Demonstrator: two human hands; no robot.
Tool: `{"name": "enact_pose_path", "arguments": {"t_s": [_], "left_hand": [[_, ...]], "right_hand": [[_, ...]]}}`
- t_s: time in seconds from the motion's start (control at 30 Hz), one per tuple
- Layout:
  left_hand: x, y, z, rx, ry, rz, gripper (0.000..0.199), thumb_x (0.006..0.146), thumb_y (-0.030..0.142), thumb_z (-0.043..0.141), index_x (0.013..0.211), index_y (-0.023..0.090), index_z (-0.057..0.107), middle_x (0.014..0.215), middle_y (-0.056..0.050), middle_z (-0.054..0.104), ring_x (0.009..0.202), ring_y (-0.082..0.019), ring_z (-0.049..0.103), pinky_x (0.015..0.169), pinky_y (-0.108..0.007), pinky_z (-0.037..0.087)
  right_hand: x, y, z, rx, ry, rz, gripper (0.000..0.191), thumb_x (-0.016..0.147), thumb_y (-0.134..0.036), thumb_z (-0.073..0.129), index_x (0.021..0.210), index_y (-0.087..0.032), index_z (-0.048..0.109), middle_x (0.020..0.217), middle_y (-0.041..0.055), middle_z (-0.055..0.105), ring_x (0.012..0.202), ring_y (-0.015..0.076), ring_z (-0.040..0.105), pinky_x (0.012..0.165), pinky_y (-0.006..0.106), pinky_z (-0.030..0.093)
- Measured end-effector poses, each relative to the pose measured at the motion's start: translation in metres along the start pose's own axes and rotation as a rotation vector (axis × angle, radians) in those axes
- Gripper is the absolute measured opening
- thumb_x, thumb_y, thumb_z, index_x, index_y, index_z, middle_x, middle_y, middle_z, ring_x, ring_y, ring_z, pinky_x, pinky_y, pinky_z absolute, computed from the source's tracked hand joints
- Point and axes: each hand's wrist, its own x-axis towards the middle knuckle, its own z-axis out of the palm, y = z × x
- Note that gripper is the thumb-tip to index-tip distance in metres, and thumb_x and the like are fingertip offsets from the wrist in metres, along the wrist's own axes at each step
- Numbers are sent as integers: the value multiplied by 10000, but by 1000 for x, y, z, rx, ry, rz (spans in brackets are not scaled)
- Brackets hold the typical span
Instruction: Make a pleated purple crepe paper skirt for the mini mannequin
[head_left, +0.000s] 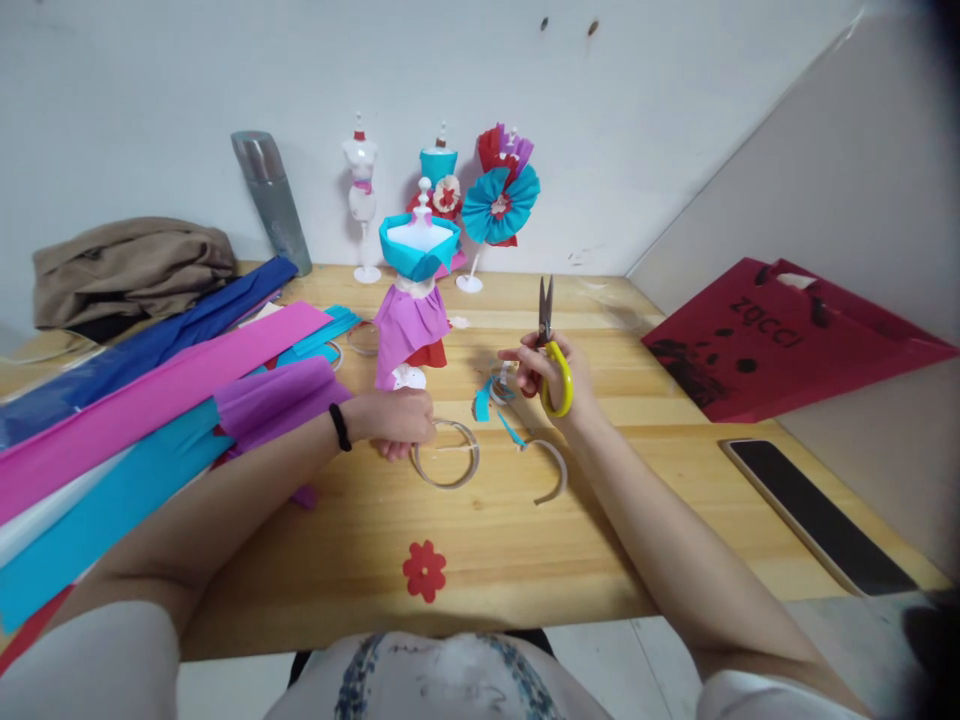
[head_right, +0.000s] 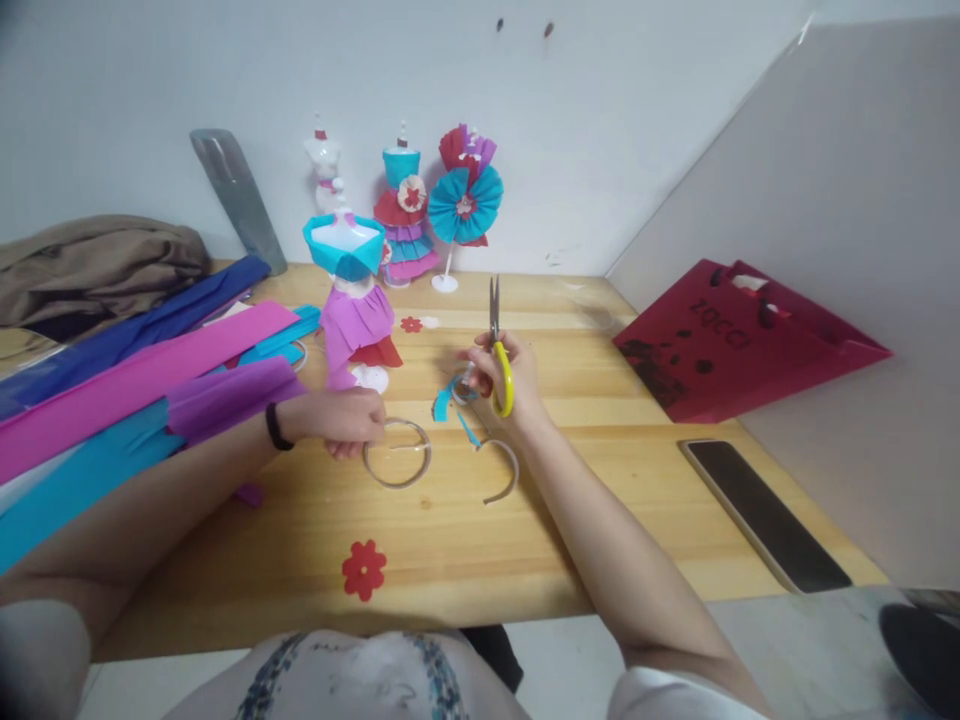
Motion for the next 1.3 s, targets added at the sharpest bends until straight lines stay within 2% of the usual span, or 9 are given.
{"name": "enact_pose_path", "arguments": {"t_s": [0.17, 0.27, 0.37, 0.43, 0.6, 0.83, 1.07, 1.2, 1.3], "left_hand": [[-13, 7, 11, 490, -90, 20, 342, 738, 269, 748, 470, 166, 563, 400, -56, 528, 501, -216, 607, 520, -289, 449], [-37, 22, 19, 1163, 0, 281, 258, 880, 282, 622, 686, 121, 677, 679, -138, 691, 697, -265, 685, 617, -327, 478], [-65, 47, 9, 1320, -82, 401, 330, 935, 340, 582, 685, 144, 671, 662, -91, 670, 614, -207, 621, 568, -303, 406], [-78, 66, -10, 1316, -11, 348, 357, 936, 368, 569, 657, 156, 635, 620, -60, 633, 569, -177, 558, 536, -295, 337], [-77, 96, -64, 1104, 407, 317, 311, 876, 357, 517, 639, 177, 606, 584, -5, 576, 553, -134, 479, 544, -277, 307], [-46, 80, -78, 776, 307, 224, 272, 790, 456, 625, 755, 186, 620, 695, 4, 608, 632, -143, 534, 560, -264, 353], [-39, 73, -79, 343, 130, 113, 295, 699, 363, 760, 752, 208, 514, 568, 65, 516, 469, -99, 477, 456, -228, 314], [-33, 70, -80, 318, 74, 111, 260, 683, 350, 769, 722, 193, 565, 549, 53, 540, 453, -88, 440, 445, -228, 289], [-29, 65, -81, 335, 135, 186, 245, 671, 344, 762, 667, 186, 576, 543, 60, 504, 481, -78, 409, 465, -221, 277]], "right_hand": [[-2, -2, 1, 19, -22, -72, 421, 654, -402, 838, 894, -221, 543, 712, 4, 735, 404, 68, 523, 369, 178, 362], [-6, -6, 1, 18, -126, -160, 399, 702, -424, 832, 920, -215, 571, 674, -8, 714, 439, 89, 562, 403, 191, 402], [-9, -13, -1, 17, -280, -211, 418, 724, -475, 835, 946, -212, 598, 652, -17, 694, 428, 93, 549, 421, 209, 417], [-10, -22, -2, 19, -406, -230, 428, 746, -503, 822, 984, -212, 616, 664, -19, 683, 424, 89, 526, 426, 219, 415], [-2, -59, -2, -76, -770, -202, 497, 831, -601, 727, 1105, -197, 632, 802, 40, 696, 560, 131, 594, 488, 255, 466], [7, -86, 24, -149, -1123, -167, 561, 877, -642, 662, 1158, -156, 644, 972, 88, 687, 781, 165, 655, 689, 293, 552], [1, -90, 36, -187, -1186, -158, 588, 869, -624, 686, 1203, -143, 643, 971, 96, 691, 764, 162, 642, 684, 306, 545], [4, -88, 28, -191, -1190, -124, 559, 884, -596, 684, 1206, -142, 641, 968, 98, 698, 764, 167, 657, 700, 323, 560], [7, -84, 24, -199, -1168, -124, 543, 883, -591, 690, 1192, -146, 649, 946, 88, 696, 756, 163, 664, 678, 304, 555]]}}
